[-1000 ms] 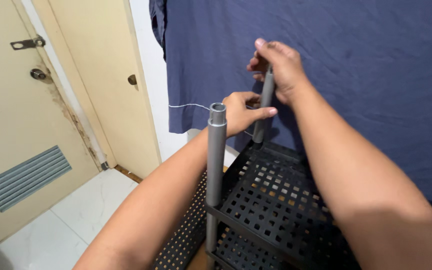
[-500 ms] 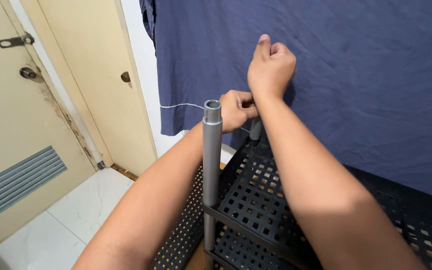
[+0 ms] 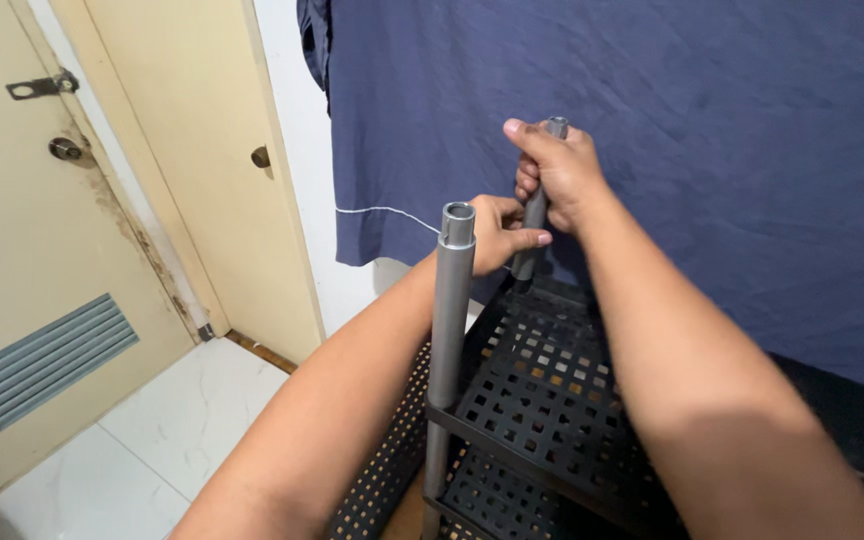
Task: The person assembles a multi-tier plastic shelf by inserting gray metal poles into the corners of black perforated trays. They stack the trays and secure them with the poles, building the structure layer by layer on a wooden table.
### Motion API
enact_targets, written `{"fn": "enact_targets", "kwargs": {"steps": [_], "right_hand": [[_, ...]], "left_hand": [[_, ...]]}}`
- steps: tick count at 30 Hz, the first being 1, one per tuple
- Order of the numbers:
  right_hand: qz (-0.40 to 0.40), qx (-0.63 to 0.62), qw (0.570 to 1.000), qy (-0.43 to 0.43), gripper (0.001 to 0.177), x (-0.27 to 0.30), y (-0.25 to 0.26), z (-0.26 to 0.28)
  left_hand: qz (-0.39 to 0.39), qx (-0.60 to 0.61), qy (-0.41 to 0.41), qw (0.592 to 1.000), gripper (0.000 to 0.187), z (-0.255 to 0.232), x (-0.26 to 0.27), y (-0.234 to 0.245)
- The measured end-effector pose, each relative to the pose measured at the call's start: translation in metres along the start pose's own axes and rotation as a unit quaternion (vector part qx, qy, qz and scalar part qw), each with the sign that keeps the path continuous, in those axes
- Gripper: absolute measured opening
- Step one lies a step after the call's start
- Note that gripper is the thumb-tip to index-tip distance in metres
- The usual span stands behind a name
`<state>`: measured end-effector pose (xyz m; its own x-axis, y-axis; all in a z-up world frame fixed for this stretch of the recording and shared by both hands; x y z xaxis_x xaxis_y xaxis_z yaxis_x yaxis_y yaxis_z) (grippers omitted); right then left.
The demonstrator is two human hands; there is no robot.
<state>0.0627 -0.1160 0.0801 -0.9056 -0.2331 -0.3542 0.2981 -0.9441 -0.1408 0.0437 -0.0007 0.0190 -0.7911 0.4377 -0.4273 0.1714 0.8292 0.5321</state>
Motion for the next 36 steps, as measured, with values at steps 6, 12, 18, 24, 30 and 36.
{"fn": "enact_targets", "kwargs": {"steps": [6, 12, 18, 24, 30, 36], "right_hand": [[-0.203, 0.117, 0.967, 0.100, 0.041, 0.006, -0.007, -0.005], [-0.386, 0.295, 0.847, 0.215, 0.042, 0.011, -0.019, 0.000], [-0.181, 0.122, 0.973, 0.080, 0.033, 0.009, -0.013, 0.001], [0.062, 0.028, 0.998, -0.014, 0.034, 0.002, -0.005, 0.002], [-0.212, 0.121, 0.967, 0.071, 0.031, 0.002, -0.005, -0.015], [-0.374, 0.306, 0.850, 0.211, 0.041, 0.017, -0.019, -0.005]], "left_hand": [[0.019, 0.047, -0.041, 0.998, 0.026, 0.037, -0.017, -0.009], [0.085, 0.136, -0.086, 0.983, 0.023, 0.058, -0.030, -0.012], [0.045, 0.022, 0.001, 0.999, 0.038, 0.034, -0.015, 0.000], [-0.047, 0.012, 0.045, 0.998, 0.050, 0.014, 0.011, 0.002], [0.002, 0.046, -0.028, 0.999, 0.039, 0.037, -0.002, -0.014], [0.056, 0.173, -0.097, 0.979, 0.030, 0.063, -0.006, -0.029]]}}
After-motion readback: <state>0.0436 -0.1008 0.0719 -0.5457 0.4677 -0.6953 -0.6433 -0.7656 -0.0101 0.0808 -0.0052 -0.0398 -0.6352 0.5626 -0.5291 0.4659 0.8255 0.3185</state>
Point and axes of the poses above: each hand's wrist, its own x-axis away from the middle knuckle, its own y-axis out of the back of the hand, z = x × y, the point moved 4 cm from there along -x, towards the middle knuckle, and after that the axes turned 7 degrees about z, right-handed, at the moved point
